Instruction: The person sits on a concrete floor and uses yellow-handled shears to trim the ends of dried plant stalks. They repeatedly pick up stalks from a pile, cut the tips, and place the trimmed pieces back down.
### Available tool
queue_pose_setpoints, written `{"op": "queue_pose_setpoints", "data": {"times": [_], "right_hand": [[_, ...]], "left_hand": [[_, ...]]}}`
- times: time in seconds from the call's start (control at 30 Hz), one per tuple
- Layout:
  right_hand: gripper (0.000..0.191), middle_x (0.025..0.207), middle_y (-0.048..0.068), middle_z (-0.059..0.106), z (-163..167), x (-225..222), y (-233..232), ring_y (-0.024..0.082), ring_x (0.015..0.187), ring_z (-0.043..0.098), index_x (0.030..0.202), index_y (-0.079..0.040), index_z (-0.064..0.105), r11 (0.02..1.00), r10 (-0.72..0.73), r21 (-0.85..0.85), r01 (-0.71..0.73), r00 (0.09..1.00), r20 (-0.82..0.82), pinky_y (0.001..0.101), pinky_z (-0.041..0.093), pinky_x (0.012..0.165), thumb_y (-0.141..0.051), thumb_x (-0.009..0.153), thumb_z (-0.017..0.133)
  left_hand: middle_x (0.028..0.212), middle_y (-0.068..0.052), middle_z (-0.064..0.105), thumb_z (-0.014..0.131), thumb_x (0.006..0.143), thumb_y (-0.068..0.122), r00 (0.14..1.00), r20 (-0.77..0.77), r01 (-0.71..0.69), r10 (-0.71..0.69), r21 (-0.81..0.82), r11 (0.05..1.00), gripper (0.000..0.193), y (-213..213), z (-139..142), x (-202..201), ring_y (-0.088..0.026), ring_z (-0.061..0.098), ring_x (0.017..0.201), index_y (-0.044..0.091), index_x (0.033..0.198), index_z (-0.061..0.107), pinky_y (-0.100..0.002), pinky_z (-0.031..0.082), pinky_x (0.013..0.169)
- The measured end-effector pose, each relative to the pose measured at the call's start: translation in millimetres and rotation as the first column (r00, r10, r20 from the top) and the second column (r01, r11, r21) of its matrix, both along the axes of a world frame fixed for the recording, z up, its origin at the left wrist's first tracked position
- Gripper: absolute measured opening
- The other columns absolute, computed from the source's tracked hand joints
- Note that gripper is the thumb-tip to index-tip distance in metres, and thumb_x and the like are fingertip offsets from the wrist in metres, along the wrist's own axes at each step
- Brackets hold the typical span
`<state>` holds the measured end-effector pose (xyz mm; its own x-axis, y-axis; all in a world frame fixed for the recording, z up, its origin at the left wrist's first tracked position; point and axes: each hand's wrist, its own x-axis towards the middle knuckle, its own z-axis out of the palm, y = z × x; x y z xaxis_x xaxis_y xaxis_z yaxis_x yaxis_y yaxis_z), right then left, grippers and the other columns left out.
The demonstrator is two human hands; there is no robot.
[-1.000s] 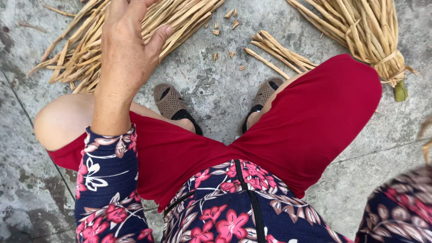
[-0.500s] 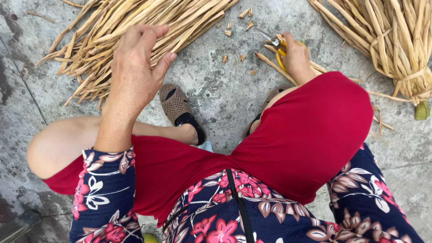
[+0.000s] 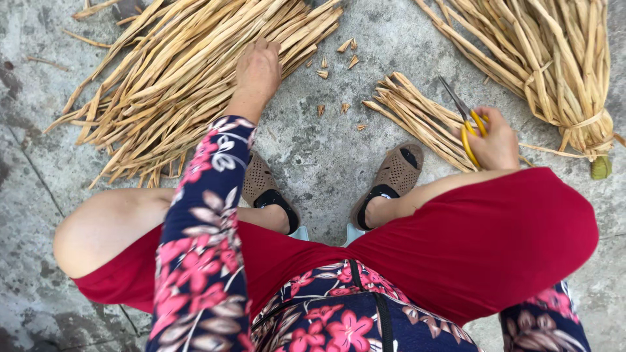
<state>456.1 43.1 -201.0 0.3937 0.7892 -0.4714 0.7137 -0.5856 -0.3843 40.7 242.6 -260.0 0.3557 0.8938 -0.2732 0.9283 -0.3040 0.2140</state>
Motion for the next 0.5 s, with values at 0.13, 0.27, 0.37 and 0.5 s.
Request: {"op": "queue_pose_setpoints", "data": {"times": [0.13,0.27,0.37,0.5], "right_hand": [[0.065,0.096,0.012,0.071,-9.3,26.7,-46.5,0.015,0.080,0.063,0.141,-0.007,0.056,0.995,-0.102,0.011,0.104,0.989,-0.105,0.0318,0.052,0.070,-0.026,0.087,0.087],[0.064,0.099,0.007,0.071,-28.3,44.6,-72.4,0.013,0.082,0.069,0.152,-0.009,0.041,0.962,-0.236,0.003,0.275,0.834,-0.499,0.0280,0.055,0.070,-0.011,0.096,0.070],[0.059,0.104,0.009,0.073,-30.6,47.4,-83.5,0.016,0.091,0.070,0.153,-0.008,0.038,0.954,-0.232,0.035,0.296,0.810,-0.539,0.0283,0.057,0.074,-0.004,0.101,0.063],[0.053,0.110,0.014,0.072,-17.1,56.4,-98.5,0.018,0.103,0.072,0.153,-0.007,0.042,0.951,-0.206,0.067,0.301,0.781,-0.590,0.0303,0.060,0.080,-0.003,0.103,0.058]], "left_hand": [[0.113,-0.018,0.062,0.079,0.083,0.014,0.987,0.077,-0.154,0.143,0.169,0.973,0.038,6.2,-14.2,0.0,-0.037,0.061,0.107,0.004,0.115,0.060,-0.048,0.050,0.087],[0.114,-0.017,0.061,0.071,0.101,0.013,0.985,-0.075,-0.142,0.157,0.178,0.974,0.020,5.6,-17.0,2.8,-0.037,0.062,0.108,0.006,0.115,0.058,-0.051,0.051,0.089],[0.116,-0.019,0.060,0.070,0.094,0.009,0.969,-0.202,-0.140,0.140,0.015,0.990,0.026,7.9,-13.8,5.8,-0.034,0.062,0.108,0.005,0.116,0.057,-0.047,0.051,0.092],[0.113,-0.018,0.064,0.071,0.091,0.019,0.967,0.073,-0.233,0.244,-0.134,0.963,0.031,1.7,9.1,-4.8,-0.033,0.063,0.109,0.005,0.115,0.056,-0.046,0.048,0.102]]}}
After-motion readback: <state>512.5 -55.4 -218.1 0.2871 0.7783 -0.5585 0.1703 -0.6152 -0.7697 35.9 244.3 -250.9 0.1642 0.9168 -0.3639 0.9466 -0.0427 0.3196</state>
